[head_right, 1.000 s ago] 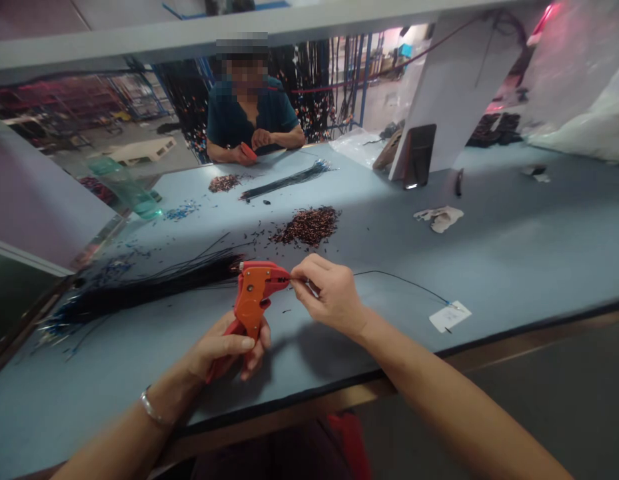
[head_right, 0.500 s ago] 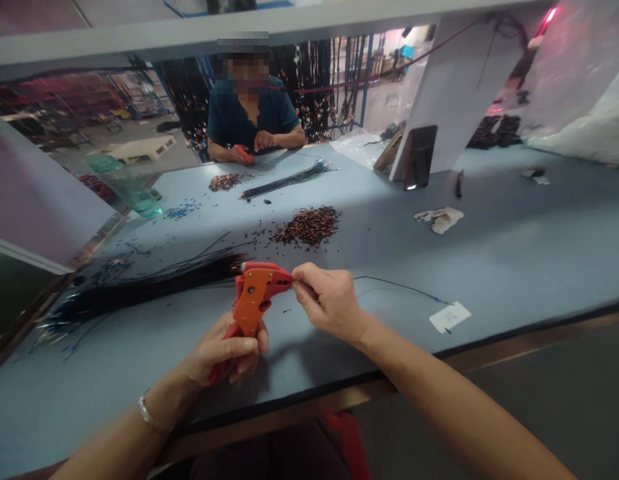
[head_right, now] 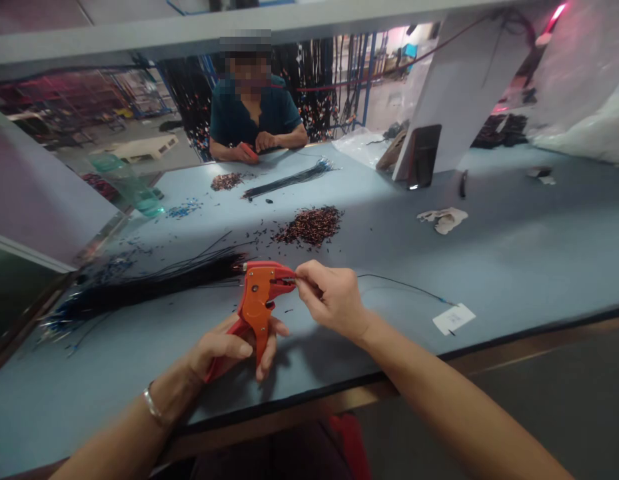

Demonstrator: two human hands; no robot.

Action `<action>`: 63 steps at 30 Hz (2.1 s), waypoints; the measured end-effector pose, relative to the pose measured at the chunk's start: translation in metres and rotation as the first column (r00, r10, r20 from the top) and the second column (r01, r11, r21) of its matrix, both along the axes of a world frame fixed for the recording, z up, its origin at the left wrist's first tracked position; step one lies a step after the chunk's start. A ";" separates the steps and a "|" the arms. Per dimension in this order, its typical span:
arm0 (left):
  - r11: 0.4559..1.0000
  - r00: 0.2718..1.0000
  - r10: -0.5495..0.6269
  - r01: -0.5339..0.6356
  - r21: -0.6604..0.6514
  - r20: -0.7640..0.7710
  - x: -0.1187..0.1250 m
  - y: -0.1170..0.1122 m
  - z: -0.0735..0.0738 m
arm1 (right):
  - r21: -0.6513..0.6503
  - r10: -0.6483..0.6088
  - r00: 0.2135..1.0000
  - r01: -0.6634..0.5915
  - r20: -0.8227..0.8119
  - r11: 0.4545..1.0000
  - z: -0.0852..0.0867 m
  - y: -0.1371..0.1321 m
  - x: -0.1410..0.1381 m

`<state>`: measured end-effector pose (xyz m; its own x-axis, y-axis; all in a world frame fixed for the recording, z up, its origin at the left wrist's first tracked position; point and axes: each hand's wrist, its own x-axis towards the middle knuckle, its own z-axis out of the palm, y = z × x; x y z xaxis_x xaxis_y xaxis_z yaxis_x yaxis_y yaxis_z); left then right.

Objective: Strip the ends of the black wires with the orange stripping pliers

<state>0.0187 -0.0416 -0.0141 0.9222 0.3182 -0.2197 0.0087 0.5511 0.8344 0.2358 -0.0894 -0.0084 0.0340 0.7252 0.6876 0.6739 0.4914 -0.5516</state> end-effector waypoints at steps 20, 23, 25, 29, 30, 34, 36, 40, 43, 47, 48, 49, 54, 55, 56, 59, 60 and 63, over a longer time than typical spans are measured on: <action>0.978 0.990 0.140 -0.144 0.154 0.035 -0.001 -0.002 0.002 | 0.086 -0.021 0.996 0.013 0.084 0.996 0.002 -0.001 0.003; 0.978 0.989 0.142 -0.147 0.149 0.043 -0.001 -0.001 0.002 | 0.080 -0.041 0.997 0.035 0.064 0.996 0.006 -0.003 0.002; 0.980 0.988 0.153 -0.156 0.124 0.036 -0.001 0.000 0.001 | 0.079 -0.046 0.997 0.040 0.069 0.996 0.007 -0.004 0.001; 0.986 0.989 0.149 -0.150 0.079 0.024 -0.003 0.002 0.000 | 0.082 -0.035 0.992 0.026 0.118 0.996 0.007 -0.004 0.001; 0.988 0.990 0.137 -0.139 0.073 0.020 -0.003 0.002 0.000 | 0.081 -0.033 0.992 0.024 0.119 0.996 0.007 -0.003 0.001; 0.995 0.997 0.080 -0.080 0.057 0.013 -0.005 0.004 0.001 | 0.076 -0.052 0.995 0.045 0.088 0.996 0.008 -0.003 0.002; 0.996 0.998 0.061 -0.062 0.059 0.007 -0.005 0.003 0.000 | 0.081 -0.060 0.994 0.052 0.096 0.995 0.008 -0.003 0.003; 0.992 0.994 0.106 -0.105 0.073 -0.016 -0.004 0.000 -0.002 | 0.098 -0.044 0.991 0.032 0.127 0.995 0.005 -0.001 0.004; 0.985 0.990 0.139 -0.137 0.104 -0.009 -0.002 -0.002 -0.001 | 0.107 -0.045 0.990 0.031 0.130 0.994 0.003 0.001 0.004; 0.980 0.990 0.143 -0.138 0.146 -0.023 0.001 -0.005 0.005 | 0.106 -0.034 0.989 0.019 0.143 0.994 0.003 0.001 0.004; 0.979 0.989 0.145 -0.138 0.152 -0.032 0.002 -0.005 0.006 | 0.104 -0.028 0.989 0.013 0.144 0.995 0.004 0.000 0.004; 0.977 0.988 0.149 -0.141 0.157 -0.039 0.002 -0.006 0.007 | 0.103 -0.023 0.990 0.008 0.142 0.995 0.004 0.000 0.004; 0.972 0.987 0.152 -0.140 0.190 -0.050 0.003 -0.009 0.005 | 0.101 -0.020 0.989 0.005 0.144 0.995 0.004 -0.002 0.004; 0.970 0.987 0.153 -0.140 0.199 -0.052 0.003 -0.009 0.004 | 0.108 -0.023 0.989 0.007 0.148 0.994 0.004 -0.002 0.004; 0.968 0.986 0.156 -0.141 0.207 -0.056 0.002 -0.009 0.003 | 0.115 -0.027 0.988 0.009 0.151 0.993 0.004 -0.002 0.004; 0.964 0.982 0.175 -0.155 0.218 -0.075 0.003 -0.010 0.002 | 0.133 -0.038 0.987 0.017 0.157 0.991 0.003 -0.001 0.004; 0.962 0.980 0.181 -0.159 0.221 -0.082 0.003 -0.010 0.001 | 0.134 -0.041 0.987 0.019 0.158 0.991 0.003 -0.001 0.004; 0.958 0.977 0.193 -0.169 0.233 -0.087 0.005 -0.011 0.002 | 0.135 -0.045 0.986 0.023 0.163 0.991 0.003 -0.001 0.004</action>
